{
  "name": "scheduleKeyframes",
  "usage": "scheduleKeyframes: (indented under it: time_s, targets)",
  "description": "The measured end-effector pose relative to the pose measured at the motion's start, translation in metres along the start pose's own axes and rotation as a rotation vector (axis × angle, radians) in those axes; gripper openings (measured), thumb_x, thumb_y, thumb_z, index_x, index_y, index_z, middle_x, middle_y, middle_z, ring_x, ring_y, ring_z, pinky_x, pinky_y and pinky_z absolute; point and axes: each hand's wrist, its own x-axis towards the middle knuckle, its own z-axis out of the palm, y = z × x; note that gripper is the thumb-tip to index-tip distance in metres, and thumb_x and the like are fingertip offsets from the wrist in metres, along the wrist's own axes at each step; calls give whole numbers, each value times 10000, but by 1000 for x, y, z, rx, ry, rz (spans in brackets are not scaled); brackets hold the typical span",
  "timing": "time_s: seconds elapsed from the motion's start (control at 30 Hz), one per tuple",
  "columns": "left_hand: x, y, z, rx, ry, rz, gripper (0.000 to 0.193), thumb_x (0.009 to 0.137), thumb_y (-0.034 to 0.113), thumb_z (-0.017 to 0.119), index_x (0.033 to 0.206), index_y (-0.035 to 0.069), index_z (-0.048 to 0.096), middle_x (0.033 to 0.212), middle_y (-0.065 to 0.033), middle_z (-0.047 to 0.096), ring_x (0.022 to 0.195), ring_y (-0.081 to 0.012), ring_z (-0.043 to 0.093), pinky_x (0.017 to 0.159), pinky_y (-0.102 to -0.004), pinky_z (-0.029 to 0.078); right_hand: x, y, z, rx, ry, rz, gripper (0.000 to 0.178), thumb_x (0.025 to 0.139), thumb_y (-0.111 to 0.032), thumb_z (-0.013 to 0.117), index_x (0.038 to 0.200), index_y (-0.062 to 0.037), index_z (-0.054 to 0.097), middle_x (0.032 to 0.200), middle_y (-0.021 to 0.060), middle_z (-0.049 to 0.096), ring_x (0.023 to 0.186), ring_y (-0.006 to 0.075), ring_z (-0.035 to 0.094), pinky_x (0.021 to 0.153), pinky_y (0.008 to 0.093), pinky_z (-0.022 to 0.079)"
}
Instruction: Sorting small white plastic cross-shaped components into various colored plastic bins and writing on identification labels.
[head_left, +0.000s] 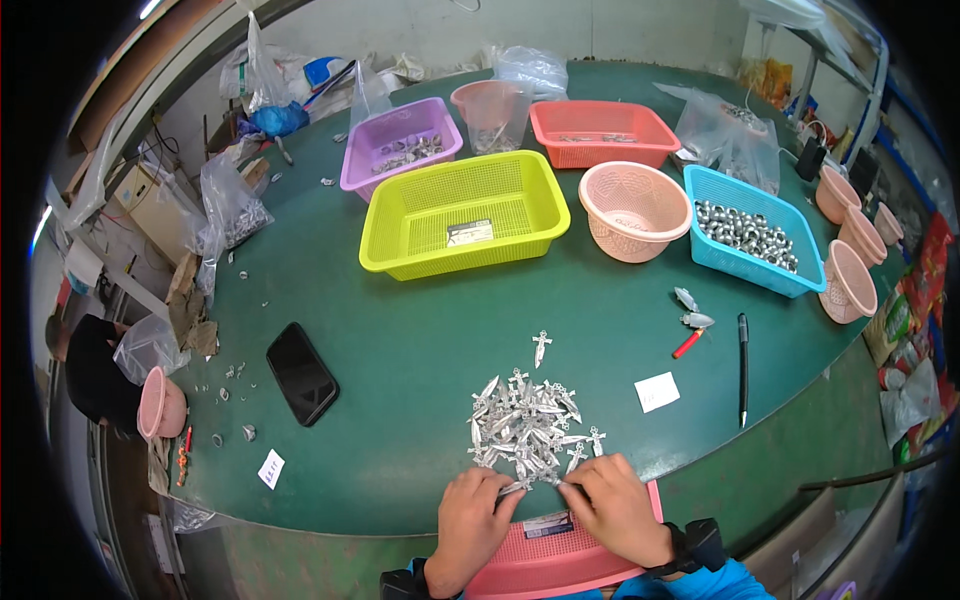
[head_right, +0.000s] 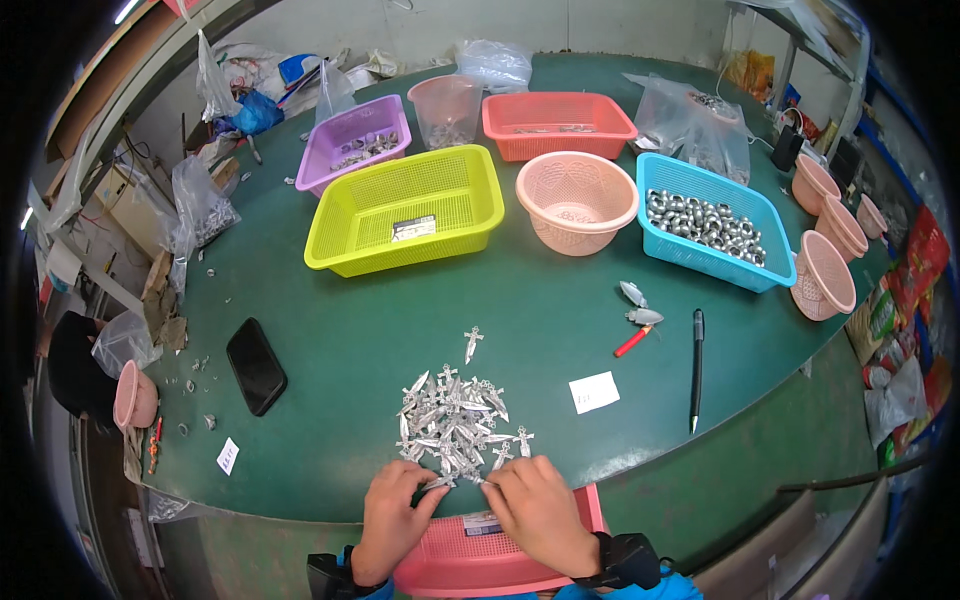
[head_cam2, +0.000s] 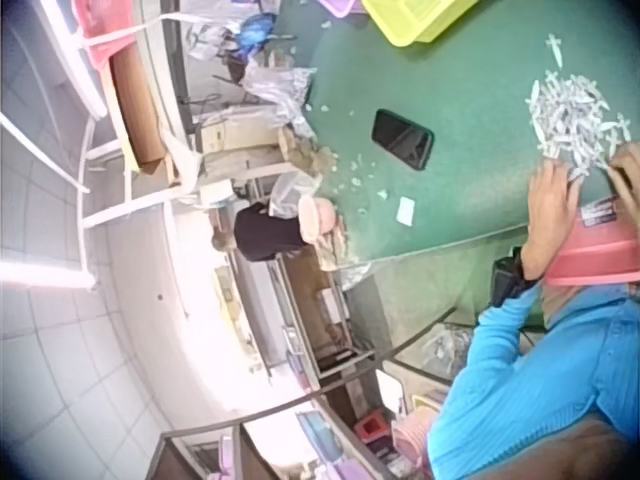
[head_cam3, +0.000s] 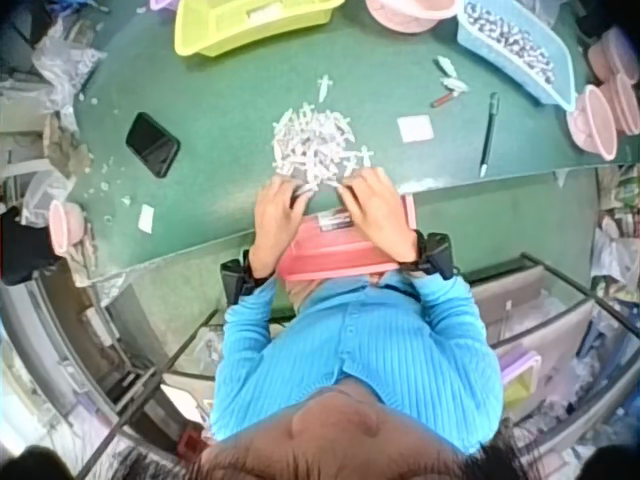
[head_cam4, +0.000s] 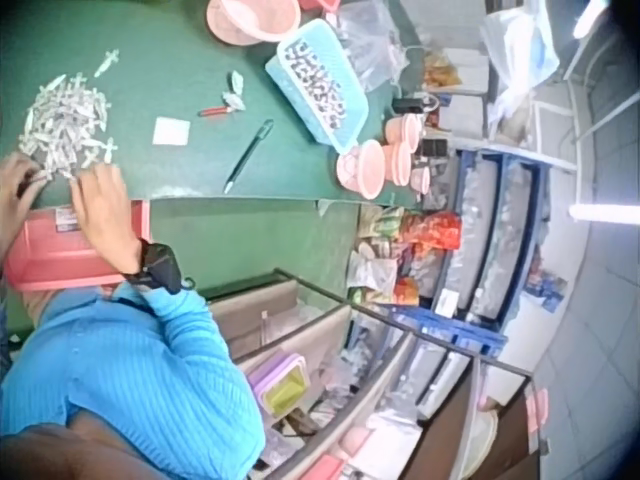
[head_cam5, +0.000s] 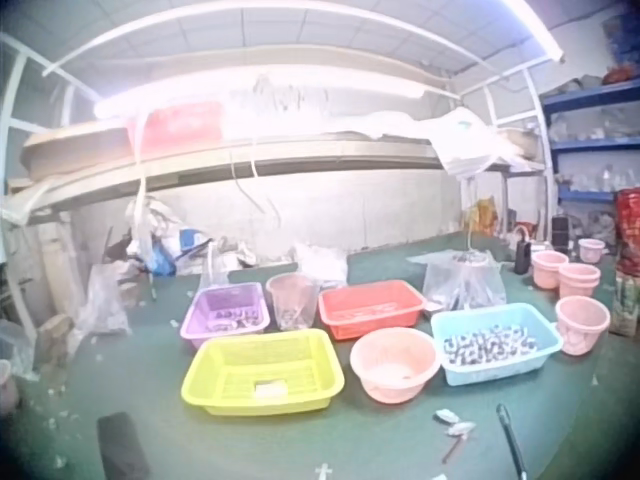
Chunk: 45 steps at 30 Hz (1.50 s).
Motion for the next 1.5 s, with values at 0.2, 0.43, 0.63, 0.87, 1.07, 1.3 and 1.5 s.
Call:
scheduleKeyframes:
  time_s: [0.2,0.43,0.63,0.87,1.07,1.3,1.5]
  targets:
    - [-3,5,-22,-368,-40,-233,146,637,119,647,700,20,561,741,-72,545,592,-220,517,546,-304,419,-6,1,-38,385,-130,381,122,683,-111,611,747,-25,554,714,74,534,692,224,498,592,280,397]
    - [0,9,-6,-73,-54,-28,339,560,172,709,814,17,548,757,-76,516,657,-214,504,559,-303,413,13,-1,-24,36,-117,128,238,671,-164,623,856,-33,551,784,65,498,766,242,449,683,318,365]
    - [-1,10,5,25,4,-52,201,636,82,627,797,4,535,741,-104,505,649,-258,496,552,-329,401,12,3,-19,-175,-119,-21,320,665,-170,612,929,-16,519,869,87,479,814,244,432,690,325,358]
    - [-10,0,-6,-63,-26,-80,129,676,53,584,778,3,523,718,-101,487,667,-262,489,592,-330,407,15,19,-23,-160,-136,-240,222,714,-123,558,910,-25,522,843,78,504,715,207,478,605,297,403]
    - [-4,3,-2,-50,7,-50,151,634,56,636,729,9,528,680,-95,496,585,-223,489,521,-288,404,10,15,-29,140,-32,101,119,758,-69,505,863,-15,521,696,105,520,604,227,506,563,302,417]
    - [-4,8,-11,-406,49,-419,119,614,-16,642,655,-6,531,696,-83,509,557,-100,471,481,-212,381,2,17,-26,342,-25,360,122,799,-102,475,827,2,533,703,112,549,565,185,536,516,256,416]
    - [-9,15,-38,-485,-106,-294,176,607,35,672,734,0,554,762,-74,509,636,-147,513,565,-232,423,-1,7,-39,461,-193,298,118,769,-115,524,834,-18,534,700,89,543,608,204,524,561,265,413]
